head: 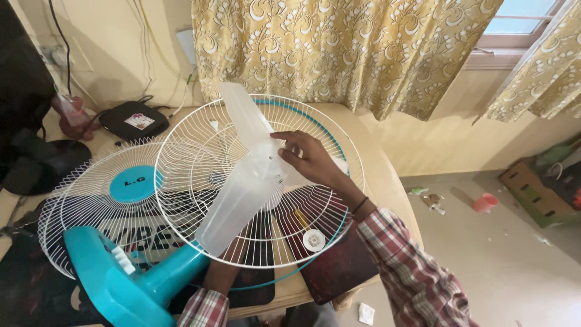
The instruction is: The person assembles a table fan by attaching the fan blades to the motor hub, securing them with a plastic nut, and then attaching the front and rear wire cages to complete the assembly.
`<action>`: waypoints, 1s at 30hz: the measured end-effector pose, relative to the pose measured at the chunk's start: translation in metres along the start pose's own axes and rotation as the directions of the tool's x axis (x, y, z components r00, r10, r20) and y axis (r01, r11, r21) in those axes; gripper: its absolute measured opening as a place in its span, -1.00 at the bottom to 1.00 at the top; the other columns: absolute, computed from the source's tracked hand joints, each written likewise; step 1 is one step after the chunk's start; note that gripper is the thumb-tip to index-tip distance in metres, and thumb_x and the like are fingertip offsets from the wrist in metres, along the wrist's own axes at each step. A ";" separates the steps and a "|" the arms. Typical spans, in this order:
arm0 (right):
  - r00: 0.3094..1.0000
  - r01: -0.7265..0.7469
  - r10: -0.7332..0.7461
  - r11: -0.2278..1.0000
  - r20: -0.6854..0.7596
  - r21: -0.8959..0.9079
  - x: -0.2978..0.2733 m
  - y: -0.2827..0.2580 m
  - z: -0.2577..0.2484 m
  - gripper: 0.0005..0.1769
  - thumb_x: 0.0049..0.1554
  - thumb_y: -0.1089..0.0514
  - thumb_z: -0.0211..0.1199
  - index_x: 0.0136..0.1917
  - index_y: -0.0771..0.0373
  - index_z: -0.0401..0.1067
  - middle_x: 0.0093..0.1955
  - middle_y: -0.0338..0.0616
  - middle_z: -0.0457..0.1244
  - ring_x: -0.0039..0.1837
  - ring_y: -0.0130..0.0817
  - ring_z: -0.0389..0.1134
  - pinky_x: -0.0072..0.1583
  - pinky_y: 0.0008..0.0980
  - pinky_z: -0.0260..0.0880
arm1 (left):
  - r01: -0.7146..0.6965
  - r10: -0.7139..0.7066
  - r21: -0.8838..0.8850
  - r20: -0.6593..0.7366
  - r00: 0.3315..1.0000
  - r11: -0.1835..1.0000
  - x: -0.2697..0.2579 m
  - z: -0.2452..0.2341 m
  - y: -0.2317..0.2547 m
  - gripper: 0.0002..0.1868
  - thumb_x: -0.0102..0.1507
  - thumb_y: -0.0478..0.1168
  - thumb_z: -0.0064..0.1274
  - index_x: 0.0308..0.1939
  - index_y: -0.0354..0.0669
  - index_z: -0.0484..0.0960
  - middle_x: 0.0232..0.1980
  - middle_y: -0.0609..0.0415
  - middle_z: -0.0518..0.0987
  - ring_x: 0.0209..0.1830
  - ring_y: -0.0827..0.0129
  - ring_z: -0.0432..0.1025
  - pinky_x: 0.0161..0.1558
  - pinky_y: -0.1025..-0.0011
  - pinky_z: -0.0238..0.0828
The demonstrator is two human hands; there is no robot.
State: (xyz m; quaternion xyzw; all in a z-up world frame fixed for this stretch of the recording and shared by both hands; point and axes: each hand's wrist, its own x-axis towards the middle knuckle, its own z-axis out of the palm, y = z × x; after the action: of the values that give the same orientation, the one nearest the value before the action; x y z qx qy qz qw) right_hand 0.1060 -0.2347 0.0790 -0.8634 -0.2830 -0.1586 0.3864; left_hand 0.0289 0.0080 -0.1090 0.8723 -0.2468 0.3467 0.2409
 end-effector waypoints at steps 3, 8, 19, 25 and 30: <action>0.999 -0.028 0.029 0.997 -0.020 0.066 -0.004 0.003 0.006 -0.52 0.22 0.18 0.20 0.41 0.06 0.44 -0.19 -0.15 0.22 -0.18 -0.38 0.20 -0.05 -0.34 0.30 | -0.007 0.006 0.062 0.016 1.000 0.998 -0.006 -0.007 0.008 -0.48 0.30 -0.16 -0.04 0.34 -0.21 0.46 0.38 -0.12 0.45 0.39 0.06 0.32 0.35 -0.01 0.26; 0.996 -0.092 0.092 0.993 0.001 0.068 -0.009 0.008 0.008 -0.51 0.24 0.17 0.18 0.43 -0.03 0.47 -0.30 -0.16 0.07 -0.20 -0.38 0.14 -0.06 -0.34 0.24 | -0.034 0.028 0.188 0.037 0.999 0.982 -0.019 -0.022 0.021 -0.47 0.26 -0.11 -0.02 0.30 -0.21 0.49 0.35 -0.12 0.47 0.35 0.05 0.34 0.30 -0.03 0.27; 0.993 -0.121 0.122 0.991 -0.003 0.055 -0.005 0.003 0.008 -0.55 0.23 0.07 0.22 0.39 0.02 0.48 -0.24 -0.15 0.23 -0.18 -0.40 0.22 -0.06 -0.38 0.27 | 0.049 -0.095 0.269 0.163 0.982 0.962 -0.046 -0.089 0.077 -0.30 0.11 0.24 0.07 0.14 -0.18 0.46 -0.03 -0.15 0.61 -0.12 0.03 0.57 -0.13 -0.02 0.48; 0.992 -0.122 0.124 0.990 -0.033 0.074 -0.008 0.002 0.008 -0.52 0.18 0.01 0.27 0.37 0.04 0.49 -0.12 -0.15 0.33 -0.17 -0.39 0.27 -0.06 -0.39 0.32 | 0.456 -0.507 0.243 0.223 0.833 0.856 0.033 -0.167 0.108 -0.60 0.17 0.17 0.22 -0.58 0.02 0.59 -0.56 0.13 0.60 -0.67 0.16 0.53 -0.56 0.12 0.42; 0.989 -0.135 0.138 0.989 -0.054 0.053 -0.010 0.002 0.004 -0.48 0.15 0.08 0.32 0.39 0.07 0.48 -0.14 -0.09 0.32 -0.15 -0.40 0.30 -0.04 -0.36 0.36 | 0.165 -0.146 0.175 -0.120 0.982 0.971 0.126 -0.188 0.110 -0.67 0.25 0.03 0.18 -0.46 -0.09 0.60 -0.49 0.06 0.59 -0.50 0.07 0.51 -0.45 0.15 0.42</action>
State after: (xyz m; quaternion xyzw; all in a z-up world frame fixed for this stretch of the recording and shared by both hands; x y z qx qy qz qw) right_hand 0.0999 -0.2365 0.0705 -0.8660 -0.2159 -0.1496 0.4256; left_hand -0.0474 0.0021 0.1308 0.8877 -0.1313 0.3940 0.1986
